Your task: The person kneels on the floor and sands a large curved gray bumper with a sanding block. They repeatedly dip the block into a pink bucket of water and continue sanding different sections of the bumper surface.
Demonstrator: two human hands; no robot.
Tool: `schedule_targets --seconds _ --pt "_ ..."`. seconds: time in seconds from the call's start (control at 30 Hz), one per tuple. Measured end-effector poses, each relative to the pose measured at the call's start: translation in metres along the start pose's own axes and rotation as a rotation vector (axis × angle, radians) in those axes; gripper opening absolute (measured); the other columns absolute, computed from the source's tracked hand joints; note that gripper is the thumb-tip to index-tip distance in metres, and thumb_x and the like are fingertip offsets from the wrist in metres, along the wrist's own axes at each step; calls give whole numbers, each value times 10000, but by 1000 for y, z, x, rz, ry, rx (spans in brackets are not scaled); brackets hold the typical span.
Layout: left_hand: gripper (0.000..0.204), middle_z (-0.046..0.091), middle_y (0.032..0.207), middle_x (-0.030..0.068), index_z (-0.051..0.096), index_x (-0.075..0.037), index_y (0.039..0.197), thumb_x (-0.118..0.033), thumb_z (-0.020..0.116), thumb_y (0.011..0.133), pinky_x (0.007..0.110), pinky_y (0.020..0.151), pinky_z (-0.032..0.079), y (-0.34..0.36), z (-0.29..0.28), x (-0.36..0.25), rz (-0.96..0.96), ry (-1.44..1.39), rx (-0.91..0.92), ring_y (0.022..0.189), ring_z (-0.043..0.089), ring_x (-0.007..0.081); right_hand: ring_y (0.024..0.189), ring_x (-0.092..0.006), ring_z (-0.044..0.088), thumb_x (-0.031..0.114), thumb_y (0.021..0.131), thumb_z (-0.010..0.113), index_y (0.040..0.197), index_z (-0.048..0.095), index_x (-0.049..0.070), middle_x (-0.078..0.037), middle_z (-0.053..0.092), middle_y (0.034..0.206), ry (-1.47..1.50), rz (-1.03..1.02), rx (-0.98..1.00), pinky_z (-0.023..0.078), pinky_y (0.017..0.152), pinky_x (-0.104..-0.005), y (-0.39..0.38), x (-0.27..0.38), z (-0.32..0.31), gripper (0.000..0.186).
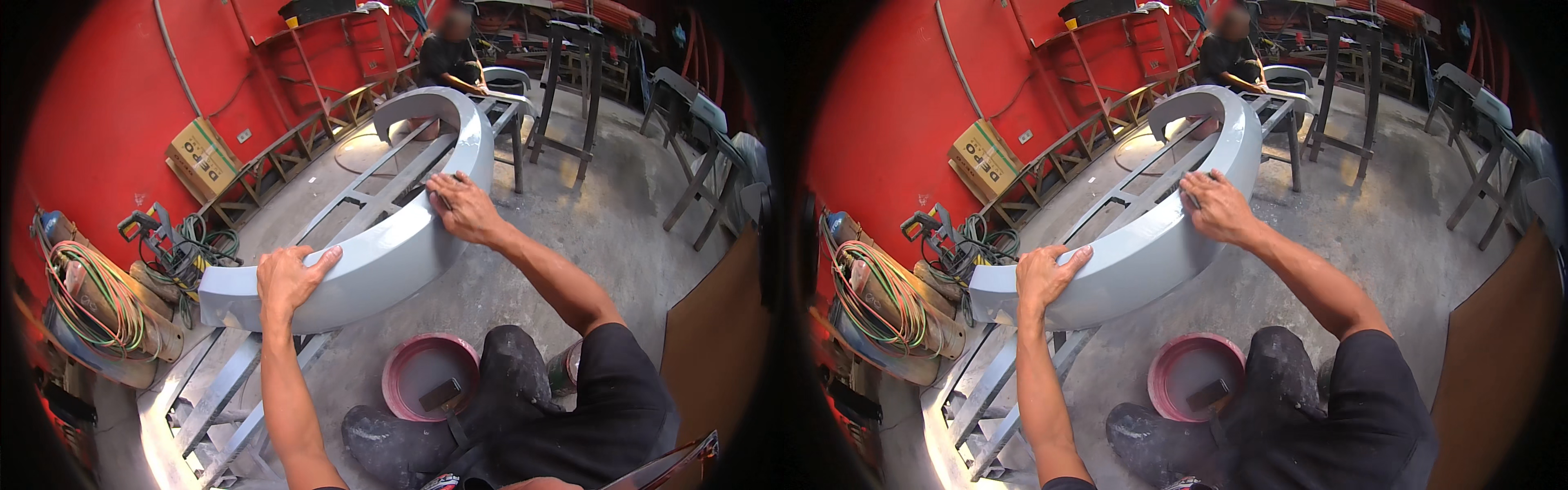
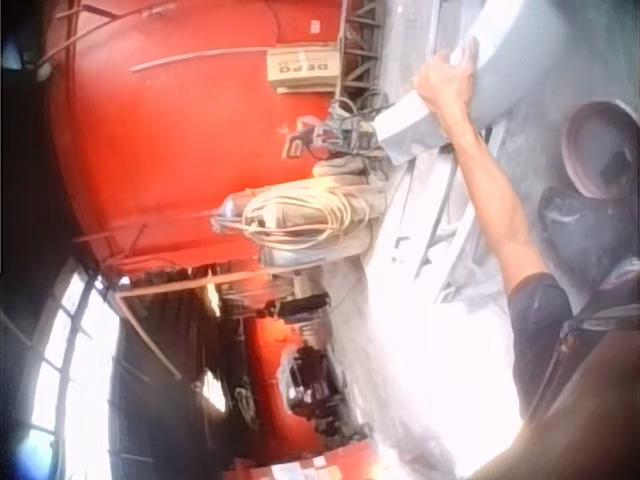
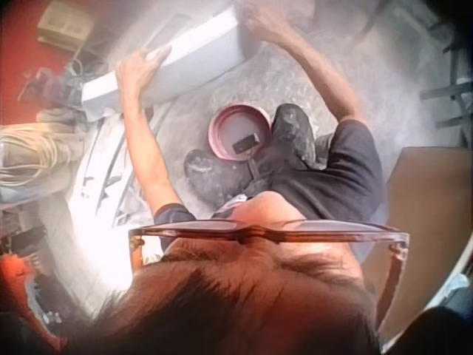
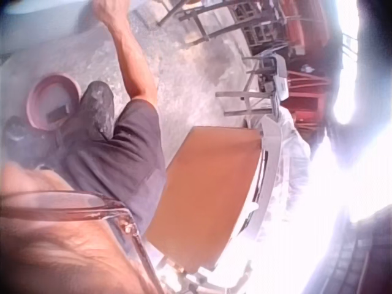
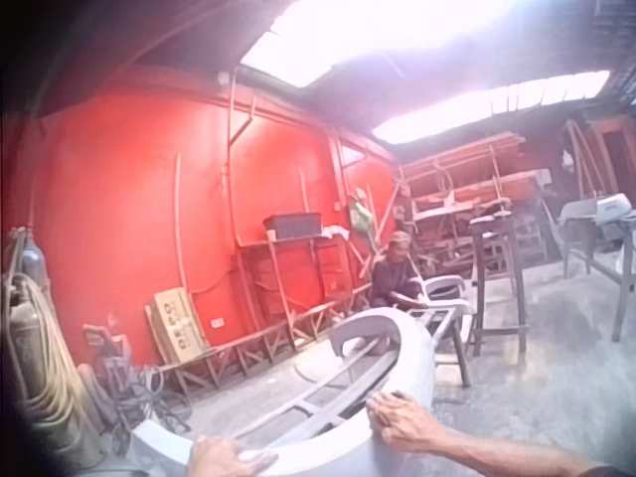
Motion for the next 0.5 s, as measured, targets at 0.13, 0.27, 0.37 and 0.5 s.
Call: schedule_targets --seconds 0.13,0.27,0.37,0.5 --pt "754 763 889 220 821 -47 1020 -750 602 856 415 938 487 3 -1 5 25 13 -54 903 719 357 1424 -274 498 303 1090 397 1395 615 68 -121 601 1463 107 -93 106 234 1255 -550 -1 -4 -14 443" --pt "702 753 848 227 818 -35 1009 -695 611 885 415 921 478 5 2 -6 69 0 -99 854 715 366 1392 -302 523 315 1086 394 1379 618 31 -161 601 1451 -132 269 63 258 1244 -518 44 -95 -21 465" --pt "688 753 849 226 820 -41 1008 -684 603 896 417 918 478 -2 5 13 34 17 -71 858 715 366 1426 -304 490 300 1083 412 1348 643 18 -167 595 1456 74 55 -37 231 1269 -496 4 1 8 451" --pt "670 753 849 225 821 -46 1008 -669 592 911 417 911 482 4 5 10 40 0 -41 865 718 362 1400 -278 524 305 1091 427 1354 637 67 -140 625 1426 139 -71 -14 231 1260 -525 -9 -2 -3 412"
Point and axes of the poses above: each hand's wrist, its own y-axis towards the middle knuckle, its own z-axis out of the palm, x = y × z, the point moved 4 cm from there along y, towards the middle knuckle
